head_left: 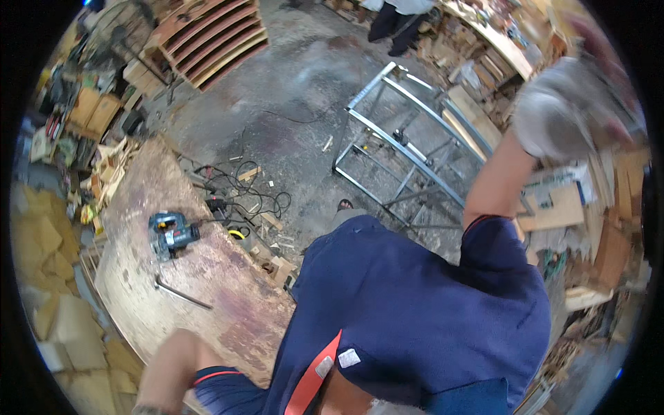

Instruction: The person aligns a small wooden template on a larger plywood sheet and marks the outline with a pen. They then use a hammer to tap a curved wooden piece into place on the sheet. Finally, they use a jigsaw to cut along the marked lines on the plywood.

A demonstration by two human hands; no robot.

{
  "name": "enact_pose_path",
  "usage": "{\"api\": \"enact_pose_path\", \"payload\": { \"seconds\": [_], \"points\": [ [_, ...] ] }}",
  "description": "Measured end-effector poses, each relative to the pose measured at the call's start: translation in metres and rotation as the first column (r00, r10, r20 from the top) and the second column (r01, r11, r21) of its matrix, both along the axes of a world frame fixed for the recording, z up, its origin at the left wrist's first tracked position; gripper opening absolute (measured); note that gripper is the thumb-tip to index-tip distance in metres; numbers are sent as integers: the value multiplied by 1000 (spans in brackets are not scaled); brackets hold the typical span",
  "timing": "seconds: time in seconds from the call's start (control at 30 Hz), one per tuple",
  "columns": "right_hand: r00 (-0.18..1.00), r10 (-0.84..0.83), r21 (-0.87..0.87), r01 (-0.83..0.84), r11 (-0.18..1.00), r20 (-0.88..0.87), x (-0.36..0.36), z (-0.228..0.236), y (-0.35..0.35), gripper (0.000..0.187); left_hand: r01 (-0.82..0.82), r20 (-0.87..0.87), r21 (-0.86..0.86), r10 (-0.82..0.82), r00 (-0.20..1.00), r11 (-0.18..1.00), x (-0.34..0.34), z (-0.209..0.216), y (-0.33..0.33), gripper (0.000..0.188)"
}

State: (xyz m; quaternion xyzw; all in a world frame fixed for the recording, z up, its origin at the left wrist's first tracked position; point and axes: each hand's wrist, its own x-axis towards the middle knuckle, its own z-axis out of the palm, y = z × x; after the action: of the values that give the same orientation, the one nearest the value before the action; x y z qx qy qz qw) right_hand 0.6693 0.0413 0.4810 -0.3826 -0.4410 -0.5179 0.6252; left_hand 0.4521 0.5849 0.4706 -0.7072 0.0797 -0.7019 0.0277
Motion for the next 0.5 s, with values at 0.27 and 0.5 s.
{"api": "enact_pose_path", "payload": {
  "seconds": [0.27, 0.5],
  "points": [
    [-264, -873, -911, 75, 406, -411, 61, -340, -133, 58, 66, -269, -917, -732, 626, 393, 107, -207, -152, 49],
    [-433, -860, -748, -470, 469, -268, 35, -519, -148, 59, -350, -415, -852, -910, 0, 389, 254, -343, -240, 72]
  ]
}}
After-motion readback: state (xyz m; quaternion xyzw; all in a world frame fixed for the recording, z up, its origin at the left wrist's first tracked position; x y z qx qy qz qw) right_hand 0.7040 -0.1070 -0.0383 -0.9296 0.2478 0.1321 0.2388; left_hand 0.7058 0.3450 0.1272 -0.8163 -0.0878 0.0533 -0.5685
